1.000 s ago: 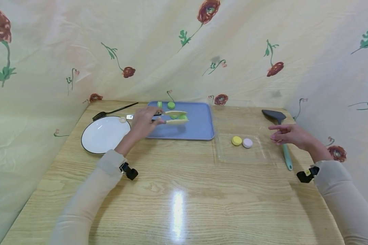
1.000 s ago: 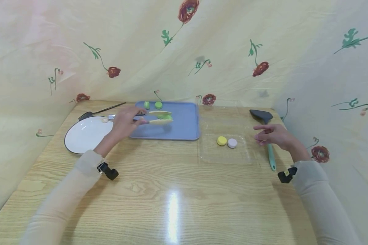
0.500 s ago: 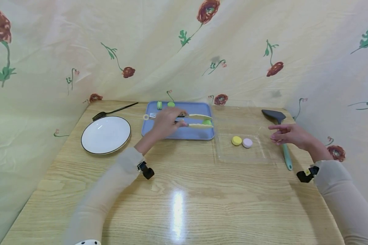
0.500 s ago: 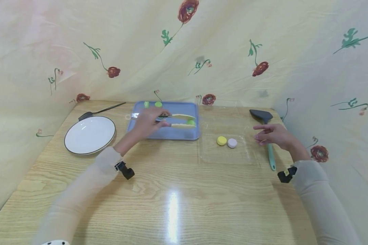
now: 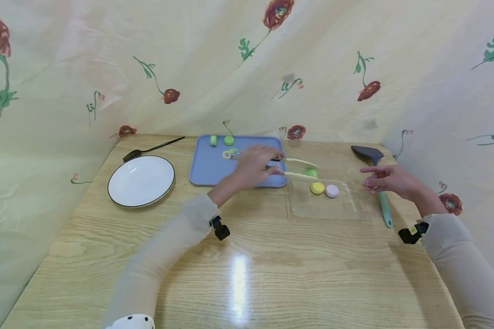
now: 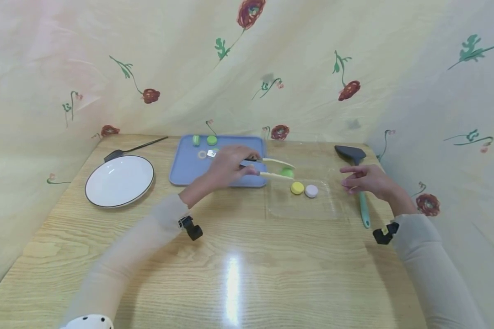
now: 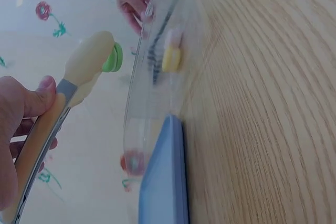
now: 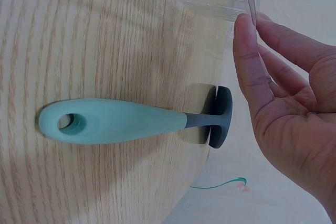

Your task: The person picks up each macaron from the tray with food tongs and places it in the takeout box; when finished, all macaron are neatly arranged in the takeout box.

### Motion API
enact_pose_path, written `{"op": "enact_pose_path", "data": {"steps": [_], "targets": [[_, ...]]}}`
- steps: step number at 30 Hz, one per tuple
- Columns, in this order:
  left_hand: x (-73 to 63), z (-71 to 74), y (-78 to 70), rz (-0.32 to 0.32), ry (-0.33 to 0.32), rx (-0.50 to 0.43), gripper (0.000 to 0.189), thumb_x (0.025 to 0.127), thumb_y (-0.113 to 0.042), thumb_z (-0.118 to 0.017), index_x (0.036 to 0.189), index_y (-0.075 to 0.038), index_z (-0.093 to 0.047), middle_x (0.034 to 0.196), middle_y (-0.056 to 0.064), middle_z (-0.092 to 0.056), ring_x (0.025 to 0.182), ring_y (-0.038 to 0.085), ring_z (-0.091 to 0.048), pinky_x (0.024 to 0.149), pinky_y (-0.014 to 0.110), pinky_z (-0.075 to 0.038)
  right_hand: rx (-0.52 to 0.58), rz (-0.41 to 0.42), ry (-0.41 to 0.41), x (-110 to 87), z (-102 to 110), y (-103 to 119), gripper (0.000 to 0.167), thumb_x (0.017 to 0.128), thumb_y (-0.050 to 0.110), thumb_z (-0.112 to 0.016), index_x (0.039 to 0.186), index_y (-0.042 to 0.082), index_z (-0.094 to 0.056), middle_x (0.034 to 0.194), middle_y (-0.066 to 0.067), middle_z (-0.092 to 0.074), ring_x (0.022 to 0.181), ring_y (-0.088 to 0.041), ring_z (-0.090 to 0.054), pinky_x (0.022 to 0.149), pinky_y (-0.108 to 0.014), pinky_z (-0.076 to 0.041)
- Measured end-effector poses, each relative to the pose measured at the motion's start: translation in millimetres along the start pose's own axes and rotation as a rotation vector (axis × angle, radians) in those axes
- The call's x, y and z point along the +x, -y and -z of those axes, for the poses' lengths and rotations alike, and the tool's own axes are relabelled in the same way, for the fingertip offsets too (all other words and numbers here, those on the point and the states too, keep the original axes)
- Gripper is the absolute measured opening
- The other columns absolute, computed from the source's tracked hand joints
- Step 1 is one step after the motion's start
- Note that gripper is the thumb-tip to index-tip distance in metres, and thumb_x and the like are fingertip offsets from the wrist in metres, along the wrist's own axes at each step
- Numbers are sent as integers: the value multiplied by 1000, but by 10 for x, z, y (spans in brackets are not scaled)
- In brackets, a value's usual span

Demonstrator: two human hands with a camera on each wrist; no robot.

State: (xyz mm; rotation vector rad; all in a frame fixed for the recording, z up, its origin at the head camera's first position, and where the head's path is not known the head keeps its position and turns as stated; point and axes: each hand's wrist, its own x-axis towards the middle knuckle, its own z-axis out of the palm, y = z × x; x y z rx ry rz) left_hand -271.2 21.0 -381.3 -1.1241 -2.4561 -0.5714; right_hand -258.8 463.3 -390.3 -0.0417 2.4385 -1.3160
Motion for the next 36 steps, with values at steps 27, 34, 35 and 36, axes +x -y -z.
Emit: {"op": "enact_pose_path", "data": {"steps": [27, 34, 35, 36], "targets": [[271, -420, -318, -116, 263, -37, 49, 92, -48, -68, 131, -20, -65, 134, -4, -67, 124, 14, -59, 108, 35, -46, 12, 38, 1, 4, 17, -29, 37, 99, 6, -65, 109, 41, -65, 97, 1, -77, 85, -11, -74, 75, -32, -62], [301, -491, -334, -110, 298, -44, 51, 91, -49, -69, 133, -19, -65, 133, -5, -68, 119, 13, -61, 105, 33, -47, -7, 38, 3, -9, 7, -8, 34, 100, 7, -64, 114, 38, -62, 97, 1, -77, 85, -13, -74, 76, -33, -62], [304, -503, -332, -110, 302, -43, 52, 91, -49, -69, 133, -19, -65, 133, -5, -68, 120, 13, -61, 105, 33, -46, -9, 34, 3, -11, 6, -3, 33, 100, 8, -64, 115, 37, -62, 97, 1, -77, 86, -13, -74, 76, -33, -62], [306, -511, -331, -108, 307, -47, 52, 91, -49, -69, 133, -19, -64, 133, -5, -68, 120, 13, -61, 105, 33, -47, -10, 33, 4, -13, 5, -1, 33, 100, 8, -64, 115, 37, -61, 97, 1, -77, 86, -13, -74, 76, -33, -62]]}}
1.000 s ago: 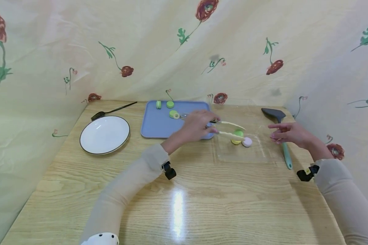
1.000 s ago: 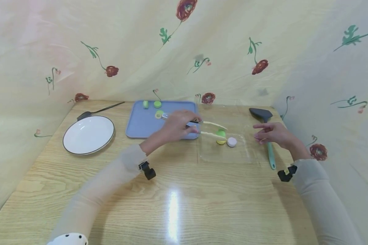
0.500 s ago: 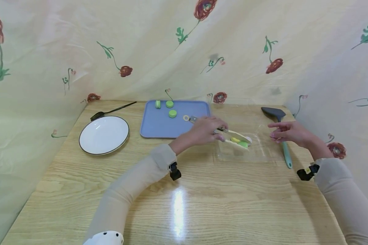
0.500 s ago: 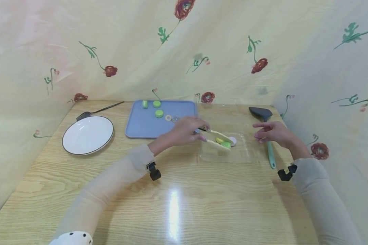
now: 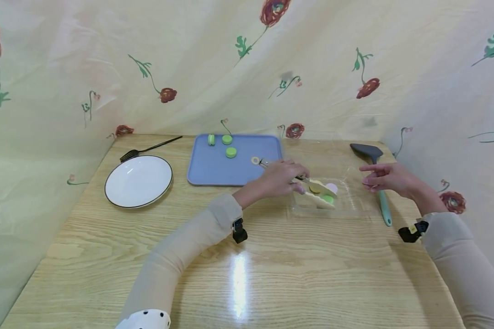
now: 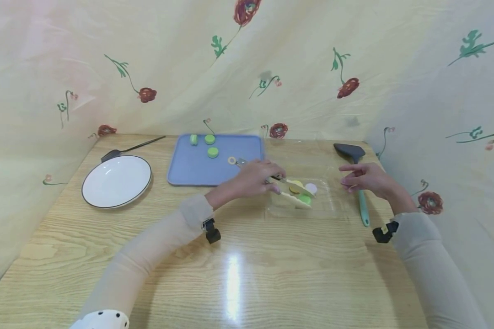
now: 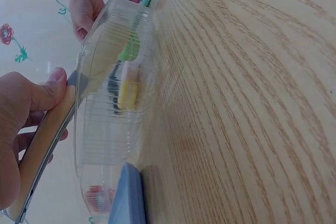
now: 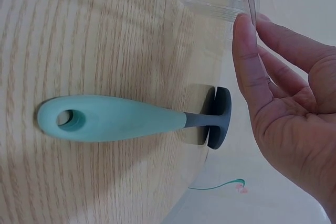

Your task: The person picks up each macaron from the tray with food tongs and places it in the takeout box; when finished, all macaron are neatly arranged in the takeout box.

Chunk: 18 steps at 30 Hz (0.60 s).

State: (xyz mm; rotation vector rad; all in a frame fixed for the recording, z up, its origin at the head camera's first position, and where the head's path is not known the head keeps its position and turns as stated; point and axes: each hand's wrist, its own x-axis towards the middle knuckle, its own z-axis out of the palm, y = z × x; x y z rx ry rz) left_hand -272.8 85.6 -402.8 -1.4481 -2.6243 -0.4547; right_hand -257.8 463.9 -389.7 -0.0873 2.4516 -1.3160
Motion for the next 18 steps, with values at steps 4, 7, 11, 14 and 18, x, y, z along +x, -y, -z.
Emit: {"op": "enact_pose_path", "data": {"steps": [4, 7, 11, 14, 18], "targets": [[9, -19, 7, 0, 13, 1, 52, 92, -48, -68, 135, -18, -64, 136, -5, -67, 121, 13, -61, 106, 35, -47, -1, 2, 2, 5, 3, -3, 33, 100, 8, -64, 115, 37, -61, 96, 1, -77, 85, -14, -74, 76, -33, -62], [10, -28, 10, -1, 18, 1, 52, 93, -47, -68, 136, -18, -63, 137, -5, -67, 122, 14, -61, 107, 35, -47, 3, 8, 2, 13, 12, -21, 34, 100, 7, -64, 114, 38, -62, 96, 0, -77, 84, -14, -74, 75, -33, -63], [11, -44, 20, 6, 28, -7, 54, 93, -47, -68, 138, -18, -61, 140, -3, -65, 127, 15, -59, 111, 36, -44, 3, 8, 1, 22, 19, -35, 35, 99, 6, -65, 113, 38, -62, 96, 0, -77, 84, -14, -74, 75, -33, -63], [9, -56, 31, 17, 39, -18, 56, 94, -47, -67, 141, -18, -59, 143, -2, -62, 133, 16, -56, 116, 38, -41, -1, 3, -1, 25, 19, -34, 35, 99, 6, -66, 112, 39, -63, 96, 0, -77, 83, -14, -74, 75, -33, -63], [5, -64, 41, 24, 47, -32, 59, 94, -47, -67, 144, -18, -56, 145, -1, -60, 136, 17, -53, 118, 40, -38, -5, 1, -2, 22, 17, -29, 35, 99, 7, -66, 113, 38, -63, 95, 0, -77, 83, -14, -74, 76, -33, -63]]}}
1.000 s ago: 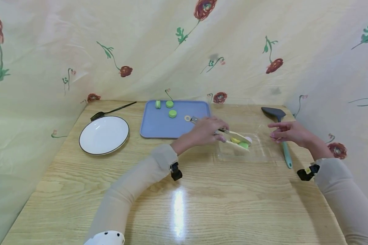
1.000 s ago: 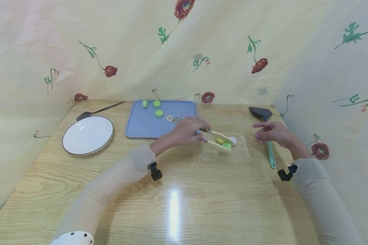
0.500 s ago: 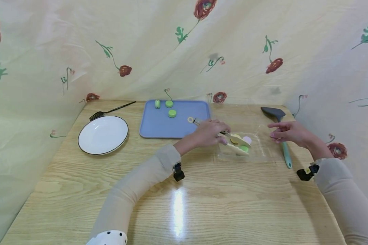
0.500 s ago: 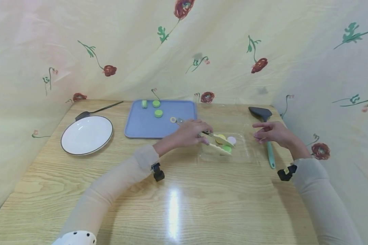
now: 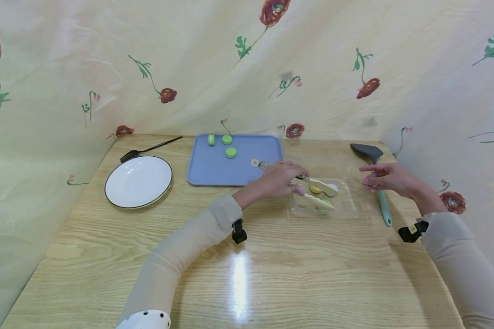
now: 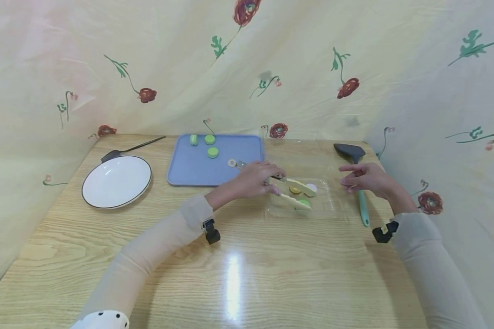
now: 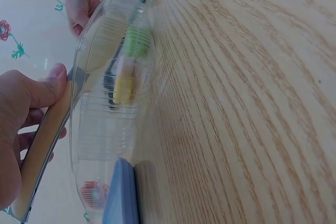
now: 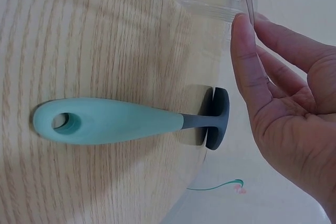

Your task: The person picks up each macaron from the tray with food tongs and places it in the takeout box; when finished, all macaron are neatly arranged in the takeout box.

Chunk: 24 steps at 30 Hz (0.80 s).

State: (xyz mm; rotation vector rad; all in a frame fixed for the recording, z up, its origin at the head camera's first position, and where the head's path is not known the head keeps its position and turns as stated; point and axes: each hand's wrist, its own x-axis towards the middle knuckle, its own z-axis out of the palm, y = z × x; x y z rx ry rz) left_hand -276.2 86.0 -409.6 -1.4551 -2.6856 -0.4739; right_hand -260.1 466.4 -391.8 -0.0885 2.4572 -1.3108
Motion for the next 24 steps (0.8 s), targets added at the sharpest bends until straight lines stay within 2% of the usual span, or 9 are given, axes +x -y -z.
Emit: {"op": "enact_pose_path", "data": {"steps": [9, 15, 24], "targets": [[-21, 25, -10, 2, -8, -22, 60, 94, -45, -69, 144, -15, -56, 144, 0, -61, 134, 18, -54, 118, 40, -38, 0, -9, 7, -23, -16, 37, 32, 100, 8, -64, 117, 35, -61, 97, 0, -77, 86, -15, -74, 77, -34, -63], [-47, 33, -7, 14, -35, -21, 61, 93, -48, -69, 144, -17, -56, 144, 0, -61, 134, 18, -54, 115, 39, -41, 1, -10, 8, -37, -23, 59, 33, 100, 7, -64, 115, 37, -62, 97, 0, -77, 86, -14, -74, 77, -34, -63], [-145, 104, 78, 34, -75, -58, 61, 92, -47, -71, 144, -18, -57, 147, -2, -59, 138, 16, -52, 119, 37, -36, -17, -20, 4, -30, -27, 61, 31, 100, 10, -66, 120, 32, -59, 97, 2, -76, 86, -13, -74, 78, -34, -63]]}}
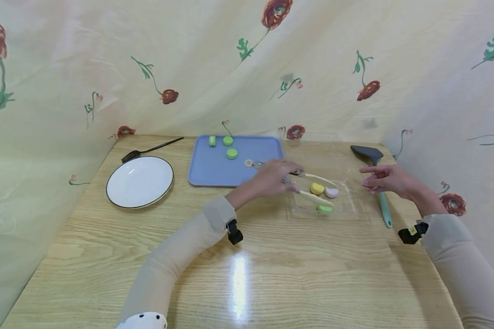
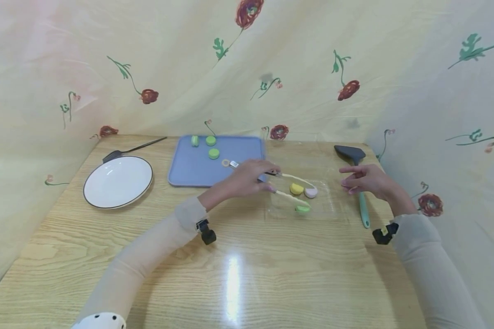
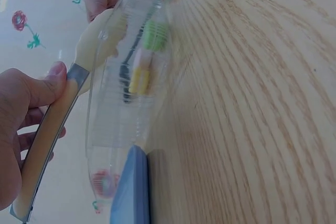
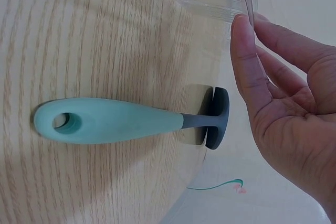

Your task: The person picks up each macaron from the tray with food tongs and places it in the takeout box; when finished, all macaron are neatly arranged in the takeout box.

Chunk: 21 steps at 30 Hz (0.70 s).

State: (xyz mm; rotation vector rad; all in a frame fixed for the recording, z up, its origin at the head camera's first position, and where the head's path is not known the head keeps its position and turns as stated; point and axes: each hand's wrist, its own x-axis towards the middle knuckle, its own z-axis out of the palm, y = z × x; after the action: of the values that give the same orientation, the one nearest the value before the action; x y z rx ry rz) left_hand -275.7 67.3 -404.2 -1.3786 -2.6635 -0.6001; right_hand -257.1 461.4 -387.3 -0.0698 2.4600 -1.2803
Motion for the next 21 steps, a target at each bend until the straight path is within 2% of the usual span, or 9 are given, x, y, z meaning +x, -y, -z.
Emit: {"op": "enact_pose_path", "data": {"steps": [7, 12, 21], "targets": [[-143, 109, 133, 8, -71, -32, 58, 94, -44, -69, 143, -15, -58, 143, -1, -62, 136, 19, -55, 119, 40, -37, 4, -4, -1, 2, -6, -3, 32, 100, 10, -65, 117, 36, -60, 97, 2, -76, 87, -14, -74, 77, -34, -63], [-285, 214, 262, 24, -129, -54, 58, 94, -41, -70, 143, -12, -58, 142, 3, -63, 135, 22, -56, 117, 41, -40, -6, 1, 7, 7, 3, -21, 31, 100, 11, -65, 121, 33, -58, 98, 2, -76, 88, -14, -74, 78, -34, -62], [-560, 404, 543, 124, -196, -24, 60, 91, -40, -73, 143, -12, -58, 144, 5, -62, 137, 25, -55, 118, 43, -39, -6, -1, 1, 10, -5, -12, 33, 100, 10, -65, 116, 38, -59, 97, 2, -76, 85, -11, -74, 77, -33, -62]]}}
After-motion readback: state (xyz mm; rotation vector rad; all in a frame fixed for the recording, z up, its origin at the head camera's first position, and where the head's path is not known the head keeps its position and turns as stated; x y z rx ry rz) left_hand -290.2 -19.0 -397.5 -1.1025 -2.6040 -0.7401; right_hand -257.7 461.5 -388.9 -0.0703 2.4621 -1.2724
